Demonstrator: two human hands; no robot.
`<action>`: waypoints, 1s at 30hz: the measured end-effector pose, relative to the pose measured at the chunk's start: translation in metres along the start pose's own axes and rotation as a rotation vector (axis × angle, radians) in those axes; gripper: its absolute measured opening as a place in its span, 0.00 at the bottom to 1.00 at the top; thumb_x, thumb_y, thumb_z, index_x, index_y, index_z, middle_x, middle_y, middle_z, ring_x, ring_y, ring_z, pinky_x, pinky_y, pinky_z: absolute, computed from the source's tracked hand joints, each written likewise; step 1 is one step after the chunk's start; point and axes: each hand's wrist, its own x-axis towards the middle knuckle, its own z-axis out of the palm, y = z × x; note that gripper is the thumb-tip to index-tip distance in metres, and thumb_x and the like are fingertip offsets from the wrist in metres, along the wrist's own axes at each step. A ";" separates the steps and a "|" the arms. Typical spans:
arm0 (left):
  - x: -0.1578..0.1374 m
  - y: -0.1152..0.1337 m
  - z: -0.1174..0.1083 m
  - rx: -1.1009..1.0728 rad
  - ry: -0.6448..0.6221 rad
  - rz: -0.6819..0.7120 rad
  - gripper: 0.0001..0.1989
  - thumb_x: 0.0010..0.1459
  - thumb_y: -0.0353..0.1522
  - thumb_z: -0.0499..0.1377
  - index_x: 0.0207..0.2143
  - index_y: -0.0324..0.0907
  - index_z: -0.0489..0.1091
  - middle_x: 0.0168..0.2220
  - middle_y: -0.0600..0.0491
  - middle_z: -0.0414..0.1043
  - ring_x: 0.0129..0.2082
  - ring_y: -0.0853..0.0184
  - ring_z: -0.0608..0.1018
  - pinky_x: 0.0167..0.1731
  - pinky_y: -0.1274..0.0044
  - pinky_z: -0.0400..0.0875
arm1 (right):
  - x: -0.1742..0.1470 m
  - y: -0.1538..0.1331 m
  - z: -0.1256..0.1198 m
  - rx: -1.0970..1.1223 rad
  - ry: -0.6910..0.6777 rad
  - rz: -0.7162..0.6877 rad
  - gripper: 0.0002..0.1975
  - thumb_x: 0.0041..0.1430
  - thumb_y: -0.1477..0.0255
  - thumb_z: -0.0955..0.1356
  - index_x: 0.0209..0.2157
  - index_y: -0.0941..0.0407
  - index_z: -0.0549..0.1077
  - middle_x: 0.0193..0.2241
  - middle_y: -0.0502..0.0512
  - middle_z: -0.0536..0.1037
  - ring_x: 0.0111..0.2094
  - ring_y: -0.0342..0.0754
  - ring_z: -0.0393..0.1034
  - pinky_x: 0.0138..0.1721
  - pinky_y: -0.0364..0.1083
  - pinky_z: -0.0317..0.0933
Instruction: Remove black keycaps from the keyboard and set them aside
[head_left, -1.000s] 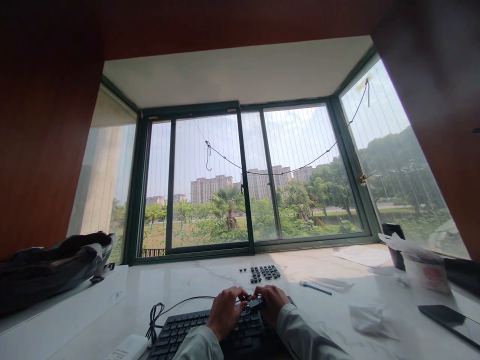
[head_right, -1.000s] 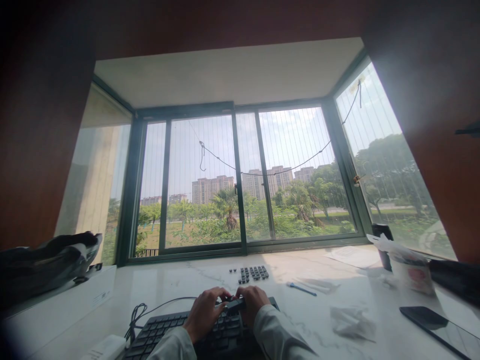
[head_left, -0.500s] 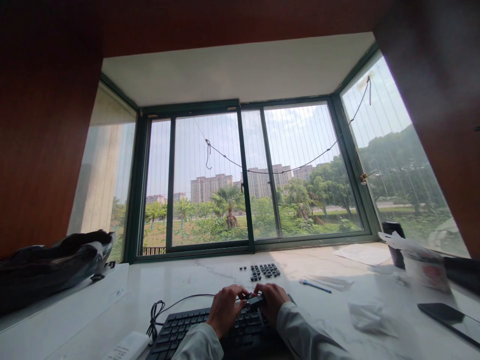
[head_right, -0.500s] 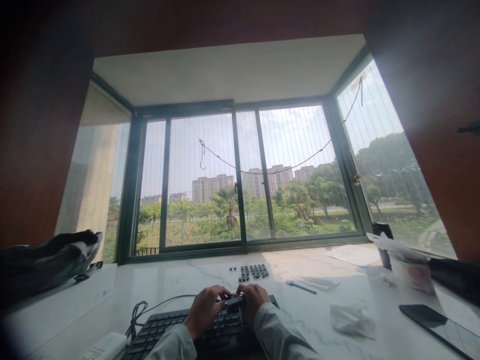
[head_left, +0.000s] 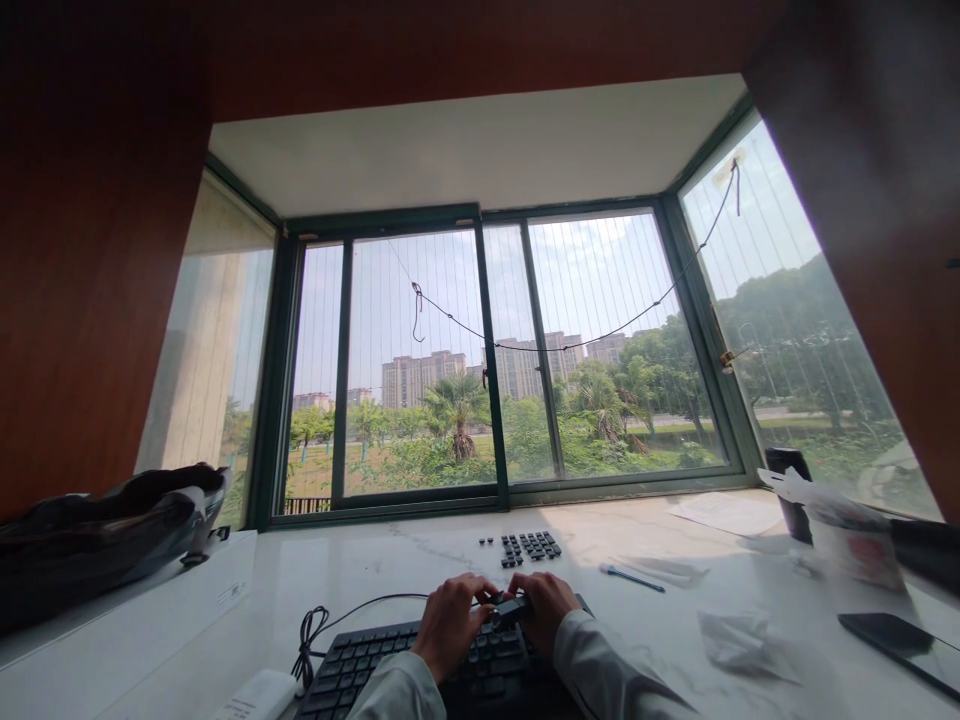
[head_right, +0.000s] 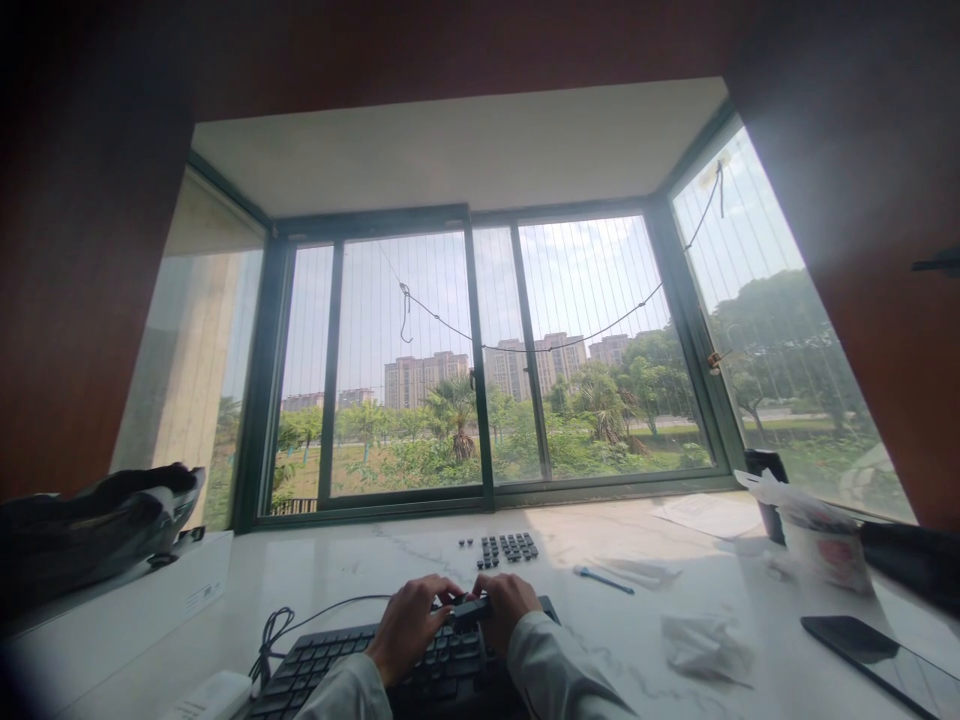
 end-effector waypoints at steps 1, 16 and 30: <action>0.000 0.000 0.000 0.001 -0.001 0.000 0.12 0.56 0.30 0.57 0.42 0.50 0.75 0.41 0.57 0.76 0.43 0.66 0.76 0.41 0.77 0.63 | 0.000 0.000 0.000 0.004 -0.002 0.001 0.12 0.59 0.63 0.63 0.36 0.50 0.78 0.33 0.56 0.80 0.36 0.51 0.75 0.34 0.45 0.57; 0.002 -0.002 -0.012 0.061 0.019 -0.002 0.10 0.57 0.35 0.58 0.42 0.51 0.75 0.41 0.56 0.76 0.43 0.65 0.76 0.40 0.77 0.64 | 0.011 0.023 0.000 -0.020 0.000 -0.014 0.14 0.61 0.63 0.62 0.35 0.52 0.77 0.35 0.58 0.80 0.38 0.53 0.74 0.37 0.46 0.59; 0.003 -0.001 0.000 0.013 0.031 0.070 0.18 0.57 0.32 0.57 0.50 0.54 0.71 0.42 0.57 0.77 0.44 0.66 0.77 0.41 0.78 0.65 | 0.014 0.021 -0.003 0.008 -0.051 -0.298 0.12 0.60 0.62 0.65 0.39 0.50 0.78 0.35 0.54 0.81 0.40 0.51 0.74 0.44 0.48 0.59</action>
